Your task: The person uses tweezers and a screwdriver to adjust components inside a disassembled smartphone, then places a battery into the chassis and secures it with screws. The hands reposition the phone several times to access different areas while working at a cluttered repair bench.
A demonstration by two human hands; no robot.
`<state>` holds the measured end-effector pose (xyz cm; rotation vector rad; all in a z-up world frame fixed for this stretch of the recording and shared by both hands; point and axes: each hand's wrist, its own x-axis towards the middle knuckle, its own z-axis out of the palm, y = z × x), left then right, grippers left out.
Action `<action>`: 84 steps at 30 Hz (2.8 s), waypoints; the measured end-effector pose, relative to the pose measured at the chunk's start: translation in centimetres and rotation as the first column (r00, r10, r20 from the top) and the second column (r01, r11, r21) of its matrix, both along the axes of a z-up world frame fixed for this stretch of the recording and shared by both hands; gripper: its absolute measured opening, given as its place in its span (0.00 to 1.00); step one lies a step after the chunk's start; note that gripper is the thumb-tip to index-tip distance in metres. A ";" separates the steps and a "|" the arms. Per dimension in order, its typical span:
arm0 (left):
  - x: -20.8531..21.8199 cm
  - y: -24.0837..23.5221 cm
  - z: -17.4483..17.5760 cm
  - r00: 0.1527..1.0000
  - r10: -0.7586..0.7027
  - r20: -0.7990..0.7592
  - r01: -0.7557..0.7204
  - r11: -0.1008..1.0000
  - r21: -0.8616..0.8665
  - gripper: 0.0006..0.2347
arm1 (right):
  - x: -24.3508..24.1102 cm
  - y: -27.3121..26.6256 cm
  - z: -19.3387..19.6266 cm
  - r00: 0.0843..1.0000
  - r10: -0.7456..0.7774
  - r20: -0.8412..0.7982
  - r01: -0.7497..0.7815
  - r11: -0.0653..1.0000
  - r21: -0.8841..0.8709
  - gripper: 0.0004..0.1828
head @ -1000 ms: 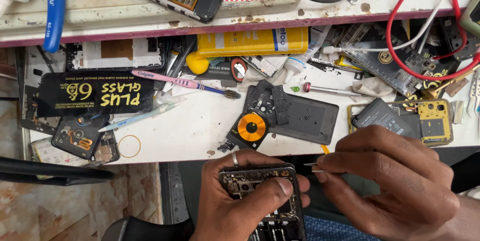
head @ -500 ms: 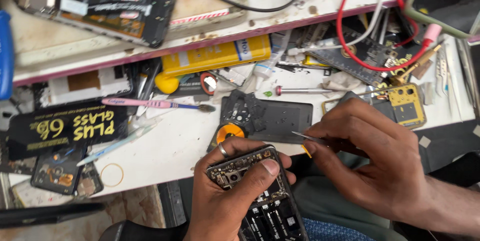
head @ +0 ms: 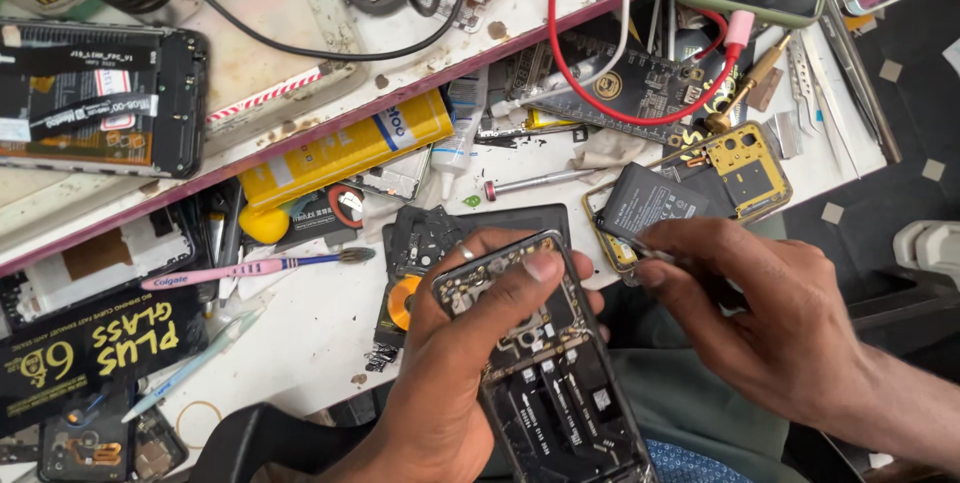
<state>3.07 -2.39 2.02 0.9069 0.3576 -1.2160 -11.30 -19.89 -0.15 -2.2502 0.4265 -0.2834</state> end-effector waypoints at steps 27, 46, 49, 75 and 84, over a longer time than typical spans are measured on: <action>0.7 -0.3 0.5 0.986 -0.111 0.121 0.135 0.967 -0.215 0.21 | -3.8 -1.1 -2.4 0.894 0.141 -0.424 0.271 0.582 0.766 0.11; -0.9 -0.7 -1.0 0.959 -0.060 0.278 0.120 0.972 -0.204 0.20 | -3.7 -0.7 -0.9 0.925 0.144 -0.351 0.125 0.757 0.641 0.14; -1.0 -0.5 -1.0 0.946 -0.069 0.316 0.138 0.970 -0.201 0.20 | -3.5 -0.7 -0.5 0.913 0.157 -0.377 0.118 0.781 0.613 0.18; -0.9 3.3 -0.8 0.878 -0.046 0.477 0.095 0.992 -0.079 0.17 | 1.6 1.4 1.0 0.800 0.414 -0.434 -0.068 0.781 0.620 0.15; -1.4 5.1 -0.9 0.888 0.077 0.453 -0.061 0.997 -0.049 0.16 | 3.9 2.7 1.0 0.716 0.442 -0.541 -0.144 0.851 0.505 0.16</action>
